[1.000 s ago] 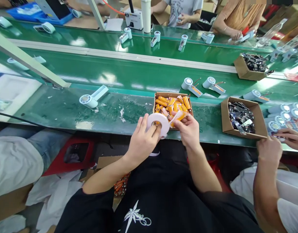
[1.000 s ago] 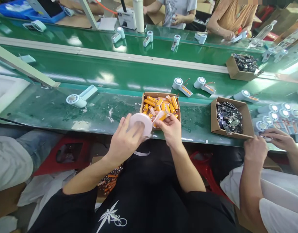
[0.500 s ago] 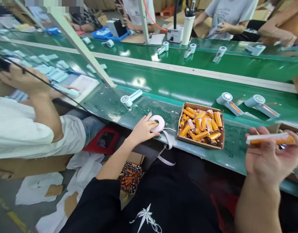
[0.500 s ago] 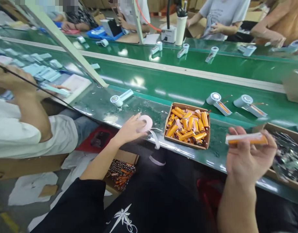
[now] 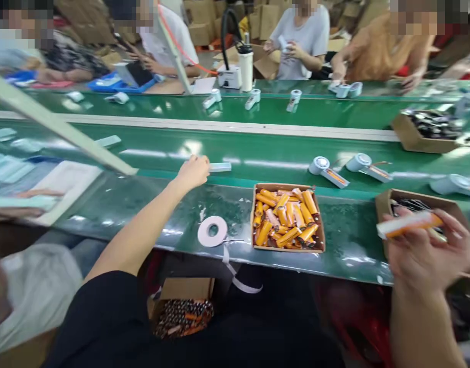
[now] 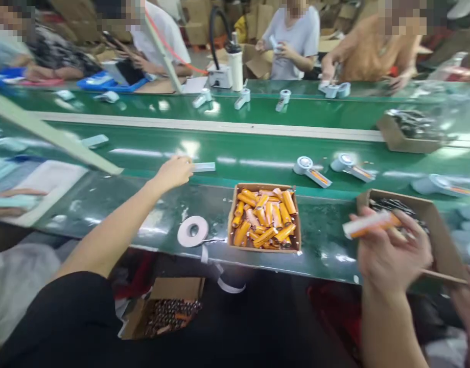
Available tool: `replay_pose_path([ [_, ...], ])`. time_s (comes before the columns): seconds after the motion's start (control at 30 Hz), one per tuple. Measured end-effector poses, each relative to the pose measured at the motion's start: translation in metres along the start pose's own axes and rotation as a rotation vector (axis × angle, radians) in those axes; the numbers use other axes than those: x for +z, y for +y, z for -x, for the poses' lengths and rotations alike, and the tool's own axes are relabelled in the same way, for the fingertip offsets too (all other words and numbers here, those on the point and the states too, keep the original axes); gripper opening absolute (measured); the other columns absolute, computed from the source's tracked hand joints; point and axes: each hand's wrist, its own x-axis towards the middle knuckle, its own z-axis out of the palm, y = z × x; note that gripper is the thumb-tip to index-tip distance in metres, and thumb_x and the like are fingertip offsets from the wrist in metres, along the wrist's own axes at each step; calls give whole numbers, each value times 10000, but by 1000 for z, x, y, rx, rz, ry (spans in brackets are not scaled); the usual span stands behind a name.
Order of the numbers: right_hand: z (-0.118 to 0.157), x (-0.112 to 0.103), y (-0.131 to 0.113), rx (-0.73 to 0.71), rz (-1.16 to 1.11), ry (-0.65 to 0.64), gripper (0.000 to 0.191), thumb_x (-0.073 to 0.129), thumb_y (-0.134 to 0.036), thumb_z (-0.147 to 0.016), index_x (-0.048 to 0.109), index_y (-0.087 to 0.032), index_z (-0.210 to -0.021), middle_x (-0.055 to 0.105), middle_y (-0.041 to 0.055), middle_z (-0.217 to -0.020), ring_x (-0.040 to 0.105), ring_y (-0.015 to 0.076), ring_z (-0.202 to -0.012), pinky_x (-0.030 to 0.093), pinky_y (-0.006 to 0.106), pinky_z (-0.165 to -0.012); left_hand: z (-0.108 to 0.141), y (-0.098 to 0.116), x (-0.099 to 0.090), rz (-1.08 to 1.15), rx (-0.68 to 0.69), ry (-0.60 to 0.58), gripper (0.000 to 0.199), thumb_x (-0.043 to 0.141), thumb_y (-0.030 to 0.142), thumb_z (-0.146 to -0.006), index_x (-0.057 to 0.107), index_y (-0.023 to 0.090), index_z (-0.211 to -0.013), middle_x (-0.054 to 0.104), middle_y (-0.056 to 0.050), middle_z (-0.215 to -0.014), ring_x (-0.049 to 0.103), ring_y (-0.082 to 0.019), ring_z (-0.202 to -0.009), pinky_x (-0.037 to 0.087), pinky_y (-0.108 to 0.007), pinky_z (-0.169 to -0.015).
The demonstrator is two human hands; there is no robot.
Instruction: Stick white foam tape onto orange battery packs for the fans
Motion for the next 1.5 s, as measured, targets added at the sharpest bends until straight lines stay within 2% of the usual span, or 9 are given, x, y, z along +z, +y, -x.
replay_pose_path([
  [0.1,-18,65,15,-94,-70,-361,540,960,-382,-599,742,-380,-1093,807,7,-923,802,310,-952,648,590,-913,-85,73,2,63,271,8,299,575,189,-849,803,227,-1040,674,-101,-1365,518,-301,-1338,377,-455,-1190],
  [0.2,-31,135,43,0,7,-700,518,912,-388,-698,698,-277,-1157,812,23,-920,796,249,-866,670,482,-863,-139,128,3,115,433,-59,198,661,207,-785,815,275,-888,770,-34,-1200,612,-248,-1228,434,-355,-1115],
  [0.33,-33,206,85,-16,208,-1050,404,826,-428,-807,693,-235,-1136,820,38,-987,791,229,-934,637,397,-901,-159,139,0,177,435,-135,128,743,349,-788,819,328,-889,810,24,-1056,698,-219,-1054,487,-260,-908],
  [0.43,-25,238,104,-236,592,-1234,356,741,-396,-912,676,-244,-1227,822,43,-1063,783,224,-999,599,344,-899,-153,132,-3,227,335,-102,242,643,430,-914,796,321,-1068,808,6,-1067,721,-205,-977,479,-250,-839],
  [0.53,-17,251,107,-463,932,-1336,369,670,-413,-991,644,-255,-1323,819,63,-1091,773,246,-1018,560,326,-871,-147,137,0,255,244,-43,280,574,408,-963,762,303,-1140,803,-22,-1085,723,-218,-1000,484,-265,-845],
  [0.7,-7,246,102,-567,1067,-1427,343,673,-404,-999,659,-260,-1309,807,86,-1119,758,292,-1030,518,330,-859,-153,157,8,278,189,5,247,603,374,-912,783,275,-1049,802,-61,-1078,725,-256,-1019,505,-306,-865],
  [1.13,-4,268,109,-557,1410,-1609,457,613,-528,-999,700,-253,-1353,751,173,-1264,726,331,-1128,554,403,-938,-161,178,7,421,170,39,155,688,284,-865,801,205,-935,799,-89,-1013,707,-269,-1016,520,-355,-934],
  [1.3,-5,274,107,-529,1456,-1634,391,544,-403,-1039,743,-183,-1294,737,207,-1297,712,333,-1156,532,419,-983,-105,169,1,500,133,183,323,592,240,-963,707,133,-1246,717,-135,-1338,615,-256,-1271,421,-377,-1155],
  [1.5,-4,264,104,-532,1417,-1548,353,633,-285,-987,766,-173,-1294,731,197,-1305,680,343,-1212,518,410,-1007,110,95,39,477,195,407,330,481,451,-1076,682,217,-1193,752,-76,-1224,670,-231,-1171,524,-404,-1083],
])
